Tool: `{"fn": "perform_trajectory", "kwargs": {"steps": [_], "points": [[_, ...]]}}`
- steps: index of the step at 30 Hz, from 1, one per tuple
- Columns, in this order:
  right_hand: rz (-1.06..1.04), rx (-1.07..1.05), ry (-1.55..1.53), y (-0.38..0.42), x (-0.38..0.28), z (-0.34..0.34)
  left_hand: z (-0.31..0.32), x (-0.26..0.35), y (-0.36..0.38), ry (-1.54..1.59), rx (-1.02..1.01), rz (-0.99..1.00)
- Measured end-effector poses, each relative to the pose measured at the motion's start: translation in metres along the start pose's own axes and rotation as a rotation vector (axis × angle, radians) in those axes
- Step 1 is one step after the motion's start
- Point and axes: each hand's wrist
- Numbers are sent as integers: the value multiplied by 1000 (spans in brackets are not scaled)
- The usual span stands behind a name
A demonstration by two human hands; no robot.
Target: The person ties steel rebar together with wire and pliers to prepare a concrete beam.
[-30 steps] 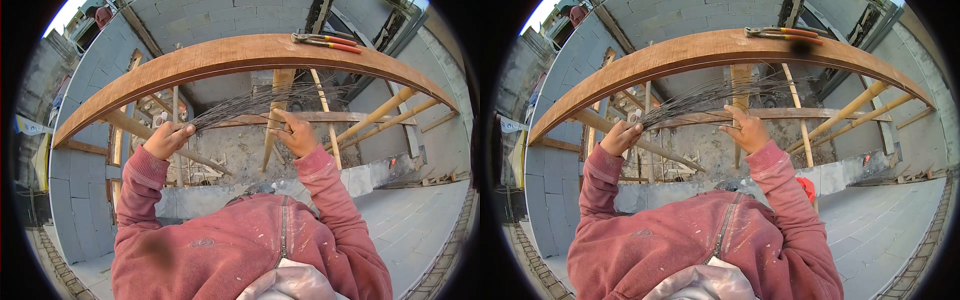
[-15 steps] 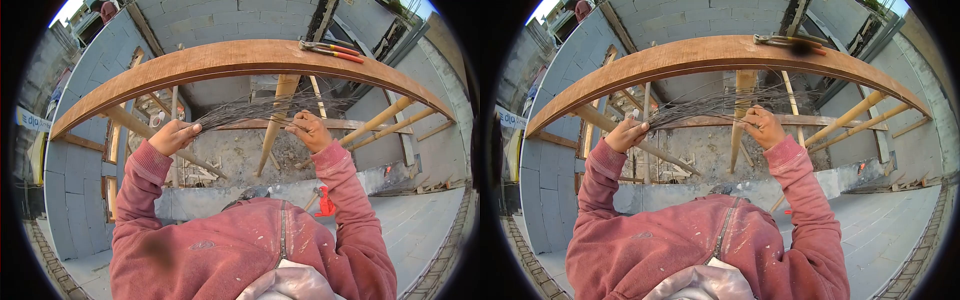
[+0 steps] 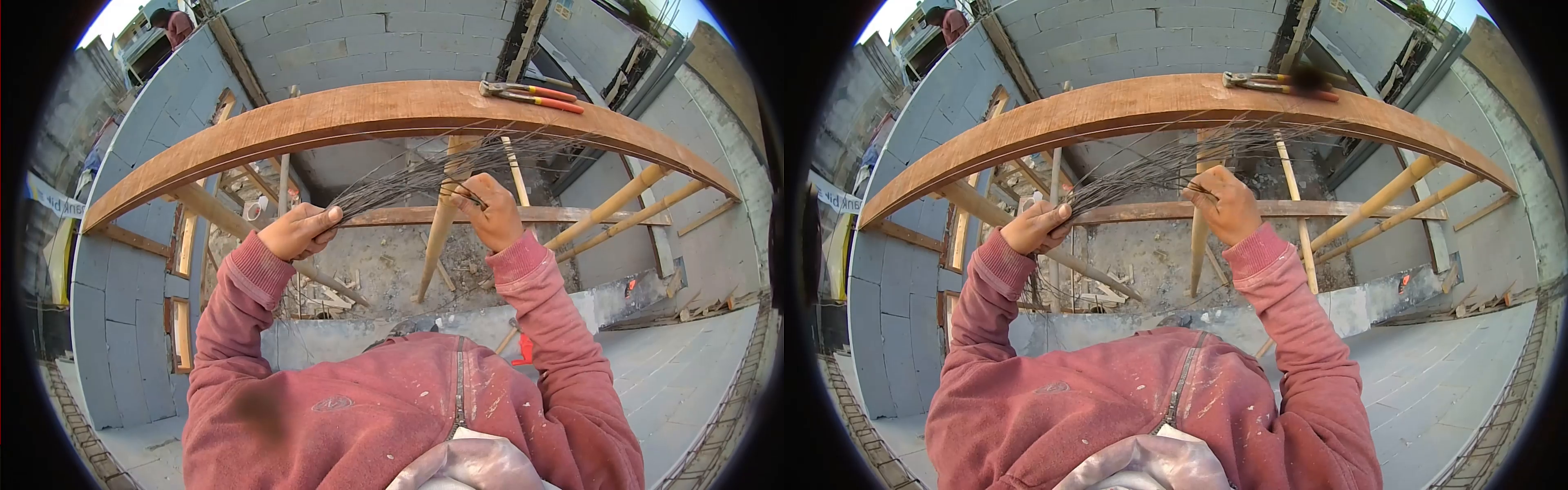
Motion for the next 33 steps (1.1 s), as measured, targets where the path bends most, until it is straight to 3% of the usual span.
{"fn": "perform_trajectory", "kwargs": {"steps": [1,4,9,11,13,17,20,22,24,26,29,32,33], "points": [[-38,-46,8,2,-9,0,2,0,-1,2,-9,13],[284,-356,-234,6,-9,-9,2,-4,0,8,52,21],[301,-318,-556,12,-18,-35,-1,-2,5,48,50,-51],[347,-436,-256,10,-26,-36,5,-2,3,59,-10,-41],[431,-524,-245,14,-15,-20,7,2,-1,62,-46,-10],[329,-528,-372,19,-10,-15,0,3,-2,70,-7,40],[623,-825,-592,20,-13,-30,-2,-1,0,51,31,19],[861,-870,-611,16,-8,-39,-2,1,-3,-12,35,41],[798,-763,-586,19,4,-47,1,4,-2,-103,33,90],[442,-518,-515,35,28,-42,1,2,-1,-231,18,49],[217,-465,253,30,-8,-65,2,-4,-1,-400,-7,34],[4,-249,318,44,16,-82,-5,-5,3,-537,7,67],[50,-191,378,49,28,-95,-11,-10,6,-516,34,49]]}}
Point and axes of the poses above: each hand's wrist, its own y-axis away from the middle knuckle, its own z-axis out of the palm, x = y × z, and after that the axes turned 10 degrees about z, right-handed
